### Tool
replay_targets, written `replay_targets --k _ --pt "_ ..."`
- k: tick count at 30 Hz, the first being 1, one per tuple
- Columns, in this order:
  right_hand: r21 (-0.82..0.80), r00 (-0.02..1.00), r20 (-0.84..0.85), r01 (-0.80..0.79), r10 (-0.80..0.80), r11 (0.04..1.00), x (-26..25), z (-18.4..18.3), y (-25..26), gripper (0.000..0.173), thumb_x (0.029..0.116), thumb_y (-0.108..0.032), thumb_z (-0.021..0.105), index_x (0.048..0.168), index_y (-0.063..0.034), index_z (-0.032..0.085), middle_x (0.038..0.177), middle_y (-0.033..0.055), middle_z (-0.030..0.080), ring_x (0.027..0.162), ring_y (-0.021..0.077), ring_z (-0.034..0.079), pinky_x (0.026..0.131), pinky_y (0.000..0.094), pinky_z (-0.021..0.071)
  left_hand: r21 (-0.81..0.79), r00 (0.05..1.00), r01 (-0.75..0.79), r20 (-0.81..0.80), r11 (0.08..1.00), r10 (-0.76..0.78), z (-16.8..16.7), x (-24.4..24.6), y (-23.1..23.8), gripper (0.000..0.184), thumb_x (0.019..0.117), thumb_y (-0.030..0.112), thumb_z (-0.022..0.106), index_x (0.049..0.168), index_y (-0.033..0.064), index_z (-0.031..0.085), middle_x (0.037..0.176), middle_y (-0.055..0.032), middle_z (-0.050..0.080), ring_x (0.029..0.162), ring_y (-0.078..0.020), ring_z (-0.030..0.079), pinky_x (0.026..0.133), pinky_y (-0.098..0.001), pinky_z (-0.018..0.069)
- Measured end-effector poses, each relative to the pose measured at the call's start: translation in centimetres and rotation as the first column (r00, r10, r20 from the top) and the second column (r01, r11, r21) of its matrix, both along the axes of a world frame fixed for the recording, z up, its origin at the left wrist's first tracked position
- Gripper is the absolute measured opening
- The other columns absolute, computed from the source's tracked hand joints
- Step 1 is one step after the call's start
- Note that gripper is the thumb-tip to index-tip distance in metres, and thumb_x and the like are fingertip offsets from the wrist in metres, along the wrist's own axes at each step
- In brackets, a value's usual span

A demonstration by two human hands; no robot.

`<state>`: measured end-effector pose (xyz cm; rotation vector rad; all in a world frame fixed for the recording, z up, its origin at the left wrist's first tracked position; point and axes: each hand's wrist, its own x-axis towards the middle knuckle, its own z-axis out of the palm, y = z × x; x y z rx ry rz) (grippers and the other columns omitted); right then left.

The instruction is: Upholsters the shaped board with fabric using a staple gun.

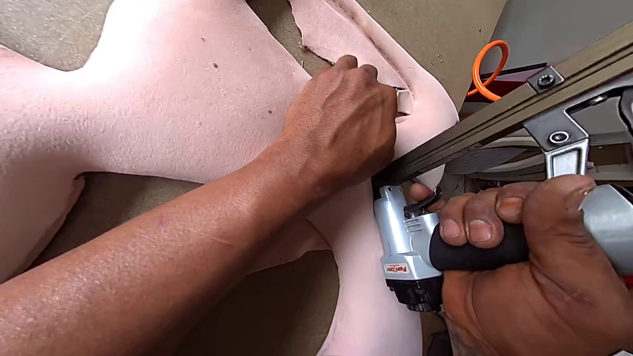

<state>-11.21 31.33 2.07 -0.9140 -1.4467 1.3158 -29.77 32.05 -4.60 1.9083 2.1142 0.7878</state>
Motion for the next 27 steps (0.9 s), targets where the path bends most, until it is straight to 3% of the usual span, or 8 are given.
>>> replay_targets --k 2,7,11,17,22,27 --pt "0.014 1.000 0.011 0.015 -0.016 1.000 -0.3 0.1 -0.1 0.030 0.1064 -0.026 0.055 0.082 -0.0095 0.058 0.054 -0.0005 0.047 0.048 0.0155 0.057 0.061 0.0407 0.0629 0.010 1.000 -0.007 0.004 1.000 0.007 0.0 0.0 0.0 0.033 0.0947 0.028 0.043 0.081 0.0142 0.070 0.083 -0.0072 0.063 0.092 -0.0304 0.061 0.070 -0.0452 0.0440" --pt "0.017 1.000 0.008 0.009 -0.009 1.000 -0.5 0.1 -0.4 0.029 0.1069 -0.025 0.054 0.083 -0.0089 0.058 0.055 -0.0004 0.047 0.049 0.0157 0.057 0.064 0.0412 0.0634 0.017 1.000 -0.014 -0.006 1.000 0.014 -0.1 0.0 0.2 0.031 0.0939 0.028 0.044 0.080 0.0145 0.069 0.082 -0.0069 0.062 0.093 -0.0303 0.061 0.069 -0.0450 0.0435" --pt "0.011 1.000 0.004 0.024 -0.024 1.000 -0.7 0.1 -0.5 0.029 0.1075 -0.025 0.053 0.083 -0.0100 0.057 0.055 -0.0011 0.046 0.048 0.0140 0.055 0.057 0.0352 0.0605 0.004 1.000 -0.016 0.006 1.000 0.016 -0.2 -0.1 0.1 0.029 0.0917 0.029 0.048 0.081 0.0149 0.071 0.086 -0.0064 0.063 0.095 -0.0294 0.061 0.071 -0.0449 0.0452" --pt "-0.019 0.997 -0.008 0.080 -0.080 0.997 -0.1 -0.1 0.1 0.029 0.1079 -0.026 0.050 0.085 -0.0099 0.057 0.054 -0.0001 0.046 0.050 0.0183 0.057 0.071 0.0520 0.0632 -0.074 0.999 0.037 0.013 0.997 -0.036 0.0 -0.7 -0.1 0.029 0.0932 0.031 0.050 0.096 0.0178 0.075 0.096 -0.0045 0.063 0.101 -0.0270 0.059 0.077 -0.0436 0.0478" --pt "-0.074 0.997 -0.042 0.068 -0.071 0.995 1.2 0.1 0.5 0.028 0.1077 -0.026 0.051 0.085 -0.0104 0.058 0.055 -0.0002 0.046 0.050 0.0175 0.058 0.067 0.0476 0.0631 -0.079 0.989 0.146 0.007 0.986 -0.146 0.0 -1.2 -0.3 0.035 0.0970 0.035 0.047 0.110 0.0218 0.077 0.103 -0.0025 0.064 0.104 -0.0243 0.058 0.082 -0.0429 0.0492" --pt "-0.062 0.999 -0.032 0.042 -0.044 0.997 2.8 0.3 0.2 0.023 0.1039 -0.022 0.058 0.085 -0.0091 0.060 0.055 0.0011 0.047 0.048 0.0171 0.056 0.062 0.0434 0.0625 -0.063 0.990 0.142 0.003 0.988 -0.142 -0.5 -1.1 -0.2 0.037 0.0966 0.040 0.046 0.111 0.0240 0.076 0.105 -0.0006 0.064 0.105 -0.0223 0.058 0.083 -0.0421 0.0484"
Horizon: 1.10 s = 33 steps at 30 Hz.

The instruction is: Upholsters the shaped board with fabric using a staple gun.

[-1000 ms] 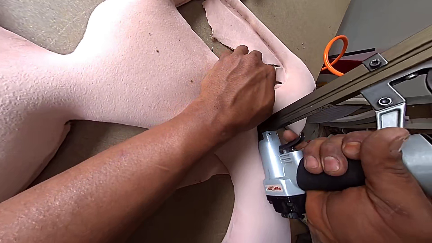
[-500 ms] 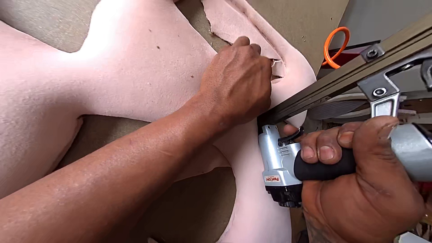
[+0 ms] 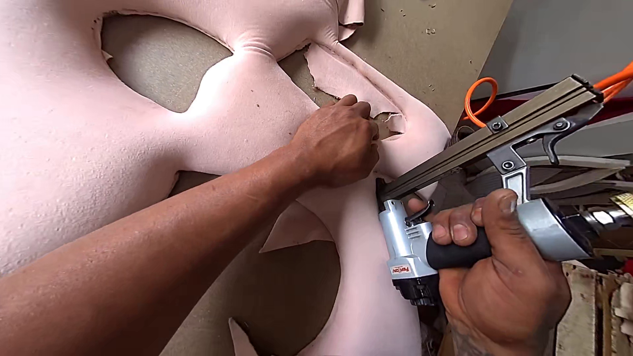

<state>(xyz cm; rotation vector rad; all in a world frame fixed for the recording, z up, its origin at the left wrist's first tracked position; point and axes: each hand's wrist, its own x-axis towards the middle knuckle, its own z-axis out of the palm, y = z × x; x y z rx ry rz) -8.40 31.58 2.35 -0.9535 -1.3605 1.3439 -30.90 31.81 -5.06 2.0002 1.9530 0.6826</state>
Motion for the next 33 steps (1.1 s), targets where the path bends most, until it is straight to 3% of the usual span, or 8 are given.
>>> replay_targets --k 3,12,17,20,23,27,30,33 --pt "-0.025 0.999 -0.004 -0.051 0.051 0.998 1.7 0.5 -0.1 0.023 0.1027 -0.022 0.060 0.083 -0.0094 0.061 0.055 0.0002 0.046 0.047 0.0160 0.055 0.062 0.0427 0.0627 -0.002 1.000 -0.002 -0.002 1.000 0.002 0.0 0.0 0.0 0.039 0.0962 0.047 0.047 0.112 0.0262 0.076 0.107 0.0005 0.065 0.106 -0.0213 0.059 0.084 -0.0424 0.0489" --pt "0.002 0.856 0.026 -0.516 0.516 0.856 8.8 2.7 4.9 0.032 0.1031 -0.032 0.062 0.080 -0.0098 0.062 0.060 0.0009 0.054 0.058 0.0200 0.064 0.087 0.0565 0.0612 0.006 0.993 -0.046 -0.105 0.999 0.047 0.3 0.6 -0.1 0.052 0.0898 0.068 0.049 0.113 0.0293 0.075 0.110 0.0012 0.067 0.107 -0.0218 0.060 0.086 -0.0442 0.0493" --pt "0.052 0.754 0.053 -0.656 0.654 0.753 8.8 3.7 10.1 0.032 0.1024 -0.034 0.063 0.079 -0.0115 0.062 0.060 -0.0006 0.055 0.059 0.0183 0.064 0.088 0.0531 0.0614 0.103 0.954 -0.223 -0.180 0.969 0.239 0.5 2.5 -1.1 0.053 0.0865 0.068 0.055 0.110 0.0257 0.075 0.112 0.0009 0.070 0.113 -0.0225 0.061 0.106 -0.0532 0.0384" --pt "0.063 0.638 0.100 -0.770 0.764 0.635 7.7 3.1 14.1 0.031 0.1003 -0.036 0.066 0.079 -0.0139 0.063 0.062 -0.0018 0.055 0.060 0.0164 0.063 0.085 0.0482 0.0614 0.088 0.827 -0.538 -0.135 0.838 0.545 0.6 6.5 -3.6 0.067 0.0825 0.069 0.061 0.132 0.0249 0.068 0.158 -0.0078 0.047 0.152 -0.0344 0.032 0.123 -0.0669 0.0139" --pt "0.094 0.502 0.165 -0.865 0.849 0.493 5.1 2.0 17.7 0.026 0.0973 -0.039 0.070 0.084 -0.0172 0.065 0.063 -0.0036 0.054 0.057 0.0129 0.059 0.070 0.0390 0.0612 0.069 0.577 -0.812 -0.046 0.579 0.815 0.4 11.4 -5.6 0.090 0.0777 0.074 0.064 0.148 0.0193 0.053 0.170 -0.0209 0.020 0.157 -0.0443 0.010 0.123 -0.0699 0.0071" --pt "0.106 0.183 0.162 -0.980 0.970 0.167 0.5 0.6 21.8 0.025 0.0965 -0.039 0.072 0.095 -0.0146 0.067 0.068 0.0004 0.058 0.058 0.0142 0.059 0.062 0.0365 0.0598 -0.014 0.195 -0.981 -0.011 0.195 0.981 -0.1 18.0 -5.6 0.108 0.0746 0.075 0.068 0.157 0.0132 0.037 0.169 -0.0203 0.021 0.157 -0.0377 0.019 0.125 -0.0611 0.0203" --pt "0.080 0.000 0.128 -0.997 0.992 -0.010 -1.7 0.3 22.9 0.027 0.0955 -0.038 0.073 0.093 -0.0128 0.066 0.067 0.0023 0.060 0.055 0.0157 0.060 0.058 0.0367 0.0599 -0.046 0.070 -0.997 -0.060 0.067 0.996 0.2 20.4 -4.5 0.103 0.0786 0.071 0.066 0.155 0.0079 0.039 0.160 -0.0150 0.041 0.152 -0.0317 0.034 0.123 -0.0566 0.0265" --pt "0.102 -0.091 0.143 -0.989 0.986 -0.107 -3.2 0.3 22.8 0.024 0.0965 -0.036 0.073 0.093 -0.0127 0.066 0.070 0.0036 0.062 0.056 0.0170 0.061 0.056 0.0356 0.0589 -0.067 -0.029 -0.997 -0.086 -0.035 0.996 0.7 20.7 -2.9 0.095 0.0798 0.066 0.065 0.153 0.0109 0.041 0.157 -0.0125 0.046 0.149 -0.0314 0.038 0.121 -0.0602 0.0273"
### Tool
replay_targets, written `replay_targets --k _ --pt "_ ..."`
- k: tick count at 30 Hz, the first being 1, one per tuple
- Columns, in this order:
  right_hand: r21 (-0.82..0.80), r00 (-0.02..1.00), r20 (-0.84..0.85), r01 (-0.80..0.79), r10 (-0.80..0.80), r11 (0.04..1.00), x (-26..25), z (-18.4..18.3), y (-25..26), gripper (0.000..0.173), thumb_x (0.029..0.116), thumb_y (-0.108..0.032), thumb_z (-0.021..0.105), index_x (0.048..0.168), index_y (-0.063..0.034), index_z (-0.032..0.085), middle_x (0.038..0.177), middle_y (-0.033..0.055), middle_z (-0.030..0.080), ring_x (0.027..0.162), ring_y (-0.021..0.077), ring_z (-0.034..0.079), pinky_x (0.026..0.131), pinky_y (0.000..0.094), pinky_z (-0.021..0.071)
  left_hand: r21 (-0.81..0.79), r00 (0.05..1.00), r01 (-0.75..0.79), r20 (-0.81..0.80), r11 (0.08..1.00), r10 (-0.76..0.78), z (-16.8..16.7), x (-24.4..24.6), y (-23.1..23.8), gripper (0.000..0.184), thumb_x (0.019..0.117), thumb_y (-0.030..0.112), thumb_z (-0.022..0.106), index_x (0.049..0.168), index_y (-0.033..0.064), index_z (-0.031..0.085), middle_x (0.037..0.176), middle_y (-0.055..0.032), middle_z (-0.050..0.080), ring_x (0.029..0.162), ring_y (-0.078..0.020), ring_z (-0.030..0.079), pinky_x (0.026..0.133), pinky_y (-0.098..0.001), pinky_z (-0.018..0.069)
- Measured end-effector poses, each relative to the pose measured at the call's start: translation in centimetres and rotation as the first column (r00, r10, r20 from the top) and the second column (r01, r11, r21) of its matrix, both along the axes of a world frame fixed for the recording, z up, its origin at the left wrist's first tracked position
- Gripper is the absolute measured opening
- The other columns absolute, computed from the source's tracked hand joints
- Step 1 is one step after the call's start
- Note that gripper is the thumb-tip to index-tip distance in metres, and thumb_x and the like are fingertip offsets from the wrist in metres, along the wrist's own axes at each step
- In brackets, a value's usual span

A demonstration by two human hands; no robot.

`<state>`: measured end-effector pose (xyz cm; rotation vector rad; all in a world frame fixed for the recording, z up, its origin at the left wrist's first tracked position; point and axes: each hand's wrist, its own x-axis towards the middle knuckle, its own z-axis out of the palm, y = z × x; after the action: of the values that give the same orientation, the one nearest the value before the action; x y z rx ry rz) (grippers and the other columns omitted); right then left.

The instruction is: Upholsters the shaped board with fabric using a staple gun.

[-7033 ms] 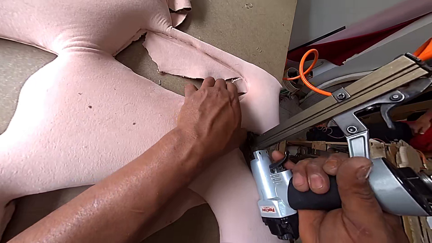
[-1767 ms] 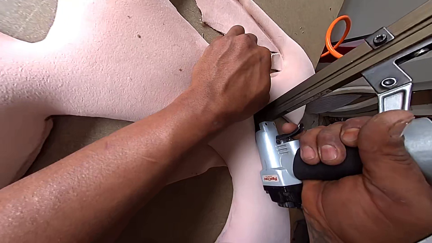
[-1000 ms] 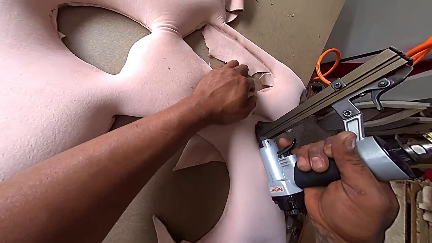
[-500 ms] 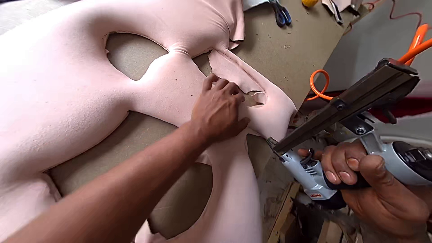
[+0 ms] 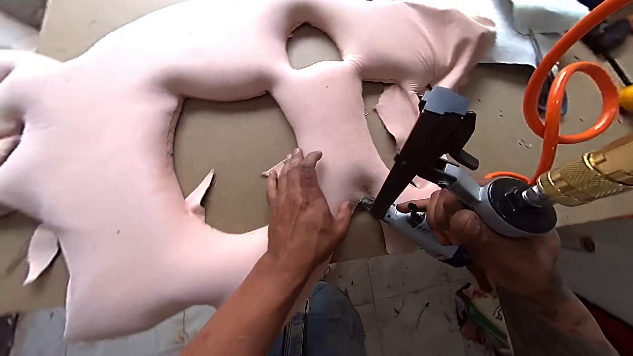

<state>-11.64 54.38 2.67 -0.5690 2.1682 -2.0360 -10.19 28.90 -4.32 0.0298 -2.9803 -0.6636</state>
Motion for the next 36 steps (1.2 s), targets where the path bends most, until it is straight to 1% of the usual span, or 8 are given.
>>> replay_targets --k 9,14,18,20,23,26,32,36 --pt "0.071 0.996 0.080 -0.033 0.028 0.997 -1.6 1.6 2.8 0.026 0.0985 -0.039 0.069 0.089 -0.0148 0.068 0.063 0.0002 0.056 0.054 0.0143 0.058 0.061 0.0358 0.0586 -0.059 0.997 -0.078 0.006 0.995 0.078 0.0 -0.4 2.2 0.094 0.0691 0.057 0.080 0.149 0.0204 0.047 0.161 -0.0226 0.036 0.152 -0.0411 0.030 0.118 -0.0665 0.0247" --pt "0.056 0.995 0.070 0.061 -0.065 0.997 -0.4 1.8 8.1 0.020 0.0991 -0.034 0.069 0.093 -0.0143 0.069 0.064 0.0002 0.058 0.056 0.0170 0.061 0.073 0.0479 0.0625 -0.065 0.976 0.048 -0.211 0.997 -0.061 -0.3 1.4 2.7 0.018 0.0909 0.041 0.069 0.098 0.0263 0.076 0.161 -0.0083 0.043 0.153 -0.0375 0.029 0.119 -0.0634 0.0274" --pt "0.020 0.988 0.124 0.084 -0.086 0.996 -1.5 1.7 14.3 0.016 0.1014 -0.031 0.066 0.095 -0.0169 0.070 0.065 -0.0019 0.060 0.058 0.0155 0.062 0.077 0.0470 0.0618 -0.074 0.985 0.036 -0.166 0.997 -0.048 -1.3 3.1 4.1 0.020 0.0959 0.038 0.062 0.093 0.0291 0.080 0.162 -0.0056 0.043 0.157 -0.0388 0.021 0.123 -0.0698 0.0145" --pt "-0.022 0.986 0.163 0.016 -0.012 1.000 -3.4 1.3 16.9 0.014 0.1022 -0.030 0.064 0.097 -0.0182 0.070 0.067 -0.0031 0.062 0.063 0.0155 0.065 0.085 0.0506 0.0606 -0.004 0.989 -0.025 -0.148 1.000 0.025 -0.9 3.6 4.3 0.023 0.0945 0.045 0.064 0.090 0.0275 0.079 0.159 0.0002 0.048 0.155 -0.0309 0.029 0.125 -0.0656 0.0183" --pt "-0.111 0.958 0.204 -0.183 0.203 0.977 -7.6 0.0 18.5 0.016 0.1022 -0.030 0.061 0.096 -0.0174 0.068 0.071 -0.0026 0.063 0.070 0.0177 0.066 0.096 0.0572 0.0558 -0.005 0.942 -0.284 -0.187 0.959 0.278 0.2 3.2 4.1 0.052 0.0911 0.063 0.065 0.109 0.0150 0.073 0.134 -0.0031 0.067 0.133 -0.0231 0.057 0.118 -0.0558 0.0383" --pt "-0.152 0.895 0.201 -0.373 0.398 0.915 -11.4 -1.0 17.2 0.013 0.0999 -0.028 0.063 0.094 -0.0170 0.067 0.071 -0.0025 0.062 0.070 0.0168 0.066 0.097 0.0562 0.0549 -0.033 0.868 -0.480 -0.164 0.876 0.469 0.0 2.5 5.0 0.076 0.0813 0.070 0.070 0.133 0.0135 0.063 0.125 -0.0052 0.068 0.117 -0.0246 0.063 0.102 -0.0498 0.0508" --pt "-0.168 0.908 0.282 -0.272 0.310 0.948 -17.1 -0.5 17.5 0.022 0.1005 -0.034 0.066 0.086 -0.0165 0.069 0.062 -0.0028 0.058 0.057 0.0148 0.062 0.075 0.0456 0.0631 -0.127 0.879 -0.461 -0.196 0.878 0.434 -0.8 4.1 7.6 0.070 0.0814 0.061 0.074 0.139 0.0226 0.061 0.147 -0.0062 0.055 0.138 -0.0278 0.050 0.118 -0.0563 0.0341" --pt "-0.325 0.689 0.642 -0.152 0.336 0.933 -16.8 -2.7 20.8 0.028 0.1016 -0.036 0.063 0.096 -0.0090 0.068 0.063 0.0004 0.060 0.059 0.0172 0.065 0.077 0.0513 0.0631 -0.150 0.937 -0.241 -0.294 0.959 0.190 -1.8 3.3 7.7 0.041 0.0962 0.043 0.060 0.134 0.0309 0.069 0.149 -0.0132 0.057 0.144 -0.0404 0.045 0.118 -0.0663 0.0298"
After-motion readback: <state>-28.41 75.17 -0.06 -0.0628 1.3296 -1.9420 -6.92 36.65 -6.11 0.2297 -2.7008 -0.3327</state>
